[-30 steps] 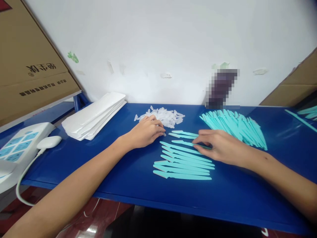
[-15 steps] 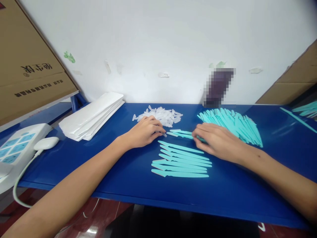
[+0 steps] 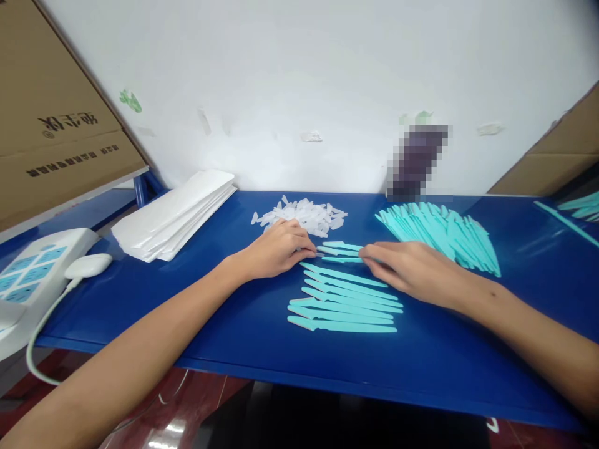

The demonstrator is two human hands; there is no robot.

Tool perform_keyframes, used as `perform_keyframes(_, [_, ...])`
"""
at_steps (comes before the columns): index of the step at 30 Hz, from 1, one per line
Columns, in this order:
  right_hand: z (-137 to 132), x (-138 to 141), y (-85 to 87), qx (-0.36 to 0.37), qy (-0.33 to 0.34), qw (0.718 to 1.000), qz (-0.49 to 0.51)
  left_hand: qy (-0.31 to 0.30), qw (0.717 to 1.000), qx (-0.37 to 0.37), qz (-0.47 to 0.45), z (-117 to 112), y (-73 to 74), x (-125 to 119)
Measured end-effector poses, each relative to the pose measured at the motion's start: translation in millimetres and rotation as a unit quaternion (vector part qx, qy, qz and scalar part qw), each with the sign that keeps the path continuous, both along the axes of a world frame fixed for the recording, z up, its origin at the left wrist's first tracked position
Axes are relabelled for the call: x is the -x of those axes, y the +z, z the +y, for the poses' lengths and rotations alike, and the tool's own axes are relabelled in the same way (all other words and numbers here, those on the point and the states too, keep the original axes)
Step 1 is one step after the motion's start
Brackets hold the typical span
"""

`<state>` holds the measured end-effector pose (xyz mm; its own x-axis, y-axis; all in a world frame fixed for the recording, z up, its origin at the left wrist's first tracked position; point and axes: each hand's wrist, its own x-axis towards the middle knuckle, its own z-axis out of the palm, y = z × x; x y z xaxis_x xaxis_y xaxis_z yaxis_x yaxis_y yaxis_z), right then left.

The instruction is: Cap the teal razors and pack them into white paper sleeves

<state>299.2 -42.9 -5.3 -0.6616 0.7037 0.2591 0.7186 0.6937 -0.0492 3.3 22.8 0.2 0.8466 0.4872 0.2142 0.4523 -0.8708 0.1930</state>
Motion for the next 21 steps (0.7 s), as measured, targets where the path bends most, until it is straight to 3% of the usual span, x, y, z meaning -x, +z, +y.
perform_keyframes(6, [-0.4, 0.2, 4.8, -0.026, -0.028, 0.999, -0.028, 0.004, 0.999, -0.033, 0.012, -1.4, 1.6, -0.5])
perform_keyframes(21, [0.5, -1.1, 4.8, -0.011, -0.042, 0.999, -0.01, -0.003, 0.999, -0.039, 0.005, -6.1, -1.8, -6.5])
